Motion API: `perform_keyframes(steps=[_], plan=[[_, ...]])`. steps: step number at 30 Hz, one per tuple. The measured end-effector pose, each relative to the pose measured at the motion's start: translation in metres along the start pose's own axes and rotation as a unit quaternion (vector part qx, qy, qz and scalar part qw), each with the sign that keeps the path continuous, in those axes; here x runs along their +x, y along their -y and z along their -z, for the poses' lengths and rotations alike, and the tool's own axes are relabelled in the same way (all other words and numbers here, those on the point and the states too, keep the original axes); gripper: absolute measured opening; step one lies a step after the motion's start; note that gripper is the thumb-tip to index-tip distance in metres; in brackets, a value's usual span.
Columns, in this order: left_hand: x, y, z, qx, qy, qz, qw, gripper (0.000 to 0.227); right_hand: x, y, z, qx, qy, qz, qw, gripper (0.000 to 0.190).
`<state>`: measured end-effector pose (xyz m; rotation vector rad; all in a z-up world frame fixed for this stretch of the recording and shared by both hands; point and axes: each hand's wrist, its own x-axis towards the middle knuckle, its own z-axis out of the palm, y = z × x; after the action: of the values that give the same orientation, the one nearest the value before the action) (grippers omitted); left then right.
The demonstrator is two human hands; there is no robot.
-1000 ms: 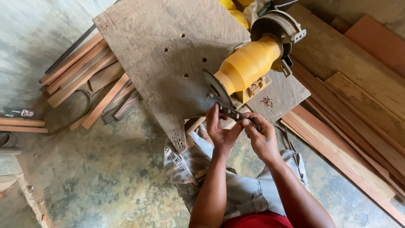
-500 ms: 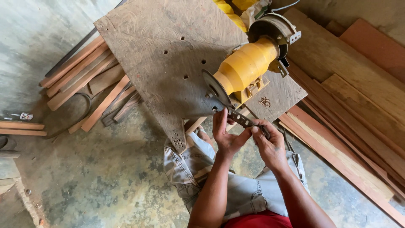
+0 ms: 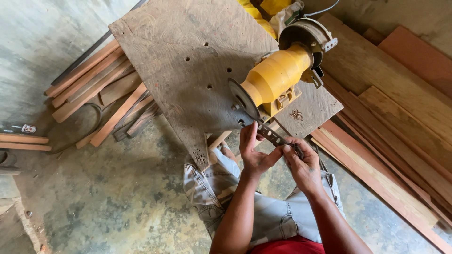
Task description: The person uses a bench grinder to sharpen a small metal piece, likely a hinge or tool component.
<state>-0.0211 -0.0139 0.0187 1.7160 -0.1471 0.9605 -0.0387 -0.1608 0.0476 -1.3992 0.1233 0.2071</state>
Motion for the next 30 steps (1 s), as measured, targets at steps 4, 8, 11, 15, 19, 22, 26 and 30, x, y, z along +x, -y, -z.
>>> perform_keyframes(steps=[4,8,11,15,19,22,26,30], plan=[[-0.001,0.005,-0.001,-0.016,0.005,0.010,1.000,0.090,0.003,0.002,-0.002,-0.008,0.002,0.011,1.000,0.019],[0.000,0.010,-0.002,-0.012,0.001,0.014,1.000,0.087,0.008,0.003,-0.005,-0.029,-0.003,-0.005,1.000,0.019],[0.006,0.008,0.001,-0.005,-0.003,0.012,1.000,0.087,0.014,-0.002,-0.007,-0.029,0.002,-0.006,1.000,0.019],[0.009,0.010,0.003,0.010,-0.009,0.001,1.000,0.087,0.020,-0.001,-0.013,-0.031,0.009,0.007,0.999,0.020],[0.007,0.018,0.004,0.011,-0.006,0.030,0.999,0.088,0.024,0.003,-0.019,-0.027,0.011,-0.001,1.000,0.020],[0.009,0.022,0.006,0.013,-0.011,0.033,0.999,0.088,0.029,0.003,-0.024,-0.027,0.015,0.003,1.000,0.021],[0.012,0.027,0.008,0.011,-0.016,0.034,0.999,0.089,0.035,0.001,-0.027,-0.012,0.026,-0.001,1.000,0.021],[0.013,0.031,0.009,0.002,-0.027,0.031,0.999,0.088,0.039,0.002,-0.034,-0.010,0.028,-0.002,1.000,0.022]])
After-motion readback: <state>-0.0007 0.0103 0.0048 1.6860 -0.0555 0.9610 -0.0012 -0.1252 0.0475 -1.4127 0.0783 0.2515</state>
